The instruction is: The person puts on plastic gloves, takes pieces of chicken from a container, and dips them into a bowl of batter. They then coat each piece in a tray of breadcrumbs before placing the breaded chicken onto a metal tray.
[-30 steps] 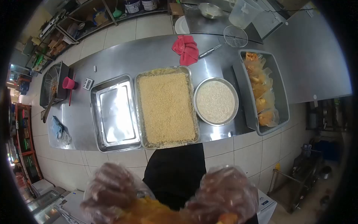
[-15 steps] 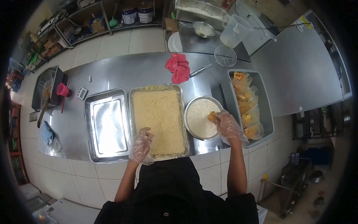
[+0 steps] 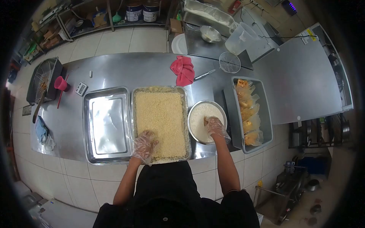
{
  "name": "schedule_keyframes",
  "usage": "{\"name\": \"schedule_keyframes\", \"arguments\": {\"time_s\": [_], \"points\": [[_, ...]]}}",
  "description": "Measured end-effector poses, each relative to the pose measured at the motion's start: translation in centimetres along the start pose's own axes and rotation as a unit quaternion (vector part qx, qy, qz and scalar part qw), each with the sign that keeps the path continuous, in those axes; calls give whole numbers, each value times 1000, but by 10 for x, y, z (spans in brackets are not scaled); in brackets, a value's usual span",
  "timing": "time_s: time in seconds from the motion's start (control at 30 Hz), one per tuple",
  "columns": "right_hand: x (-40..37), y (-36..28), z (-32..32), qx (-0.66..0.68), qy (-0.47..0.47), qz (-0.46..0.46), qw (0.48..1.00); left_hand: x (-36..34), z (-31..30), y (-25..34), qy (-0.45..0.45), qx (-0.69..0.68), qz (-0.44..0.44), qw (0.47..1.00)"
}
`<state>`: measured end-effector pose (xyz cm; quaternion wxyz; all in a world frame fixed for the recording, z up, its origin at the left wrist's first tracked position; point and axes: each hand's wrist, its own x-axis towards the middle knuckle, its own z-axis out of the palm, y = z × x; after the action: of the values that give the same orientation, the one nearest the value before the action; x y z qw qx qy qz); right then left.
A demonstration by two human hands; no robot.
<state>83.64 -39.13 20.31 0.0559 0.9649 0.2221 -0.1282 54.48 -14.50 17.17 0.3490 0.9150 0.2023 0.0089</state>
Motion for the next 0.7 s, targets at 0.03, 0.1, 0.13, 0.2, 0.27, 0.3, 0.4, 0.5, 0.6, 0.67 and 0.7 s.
{"name": "schedule_keyframes", "arguments": {"time_s": [0.03,0.1,0.13,0.2,0.27,0.3,0.4,0.5,0.6,0.67,0.7], "points": [[7,3,5,-3,-10,-23,1000,1,0,-2,-2,-1,4,1000],[10,17,9,-10,-19,-45,999,3,4,-6,4,23,29,999],[10,26,7,27,2,-67,997,3,7,-9,5,20,30,999],[9,43,-11,62,27,-94,993,5,12,-16,21,66,74,995],[-3,51,-55,86,45,-161,982,9,17,-21,26,50,79,995],[-14,42,-82,85,47,-160,982,10,19,-22,24,32,85,996],[-40,31,-134,151,25,-24,988,13,-1,6,-59,0,65,996],[-53,39,-159,166,66,-57,982,18,-24,34,-203,-29,8,979],[-81,22,-203,172,111,-55,977,28,27,7,-95,-30,48,994],[-88,26,-210,153,156,-25,975,41,36,-1,-51,-25,61,997],[-89,24,-209,149,157,-28,976,46,34,-2,-7,-15,72,997]]}}
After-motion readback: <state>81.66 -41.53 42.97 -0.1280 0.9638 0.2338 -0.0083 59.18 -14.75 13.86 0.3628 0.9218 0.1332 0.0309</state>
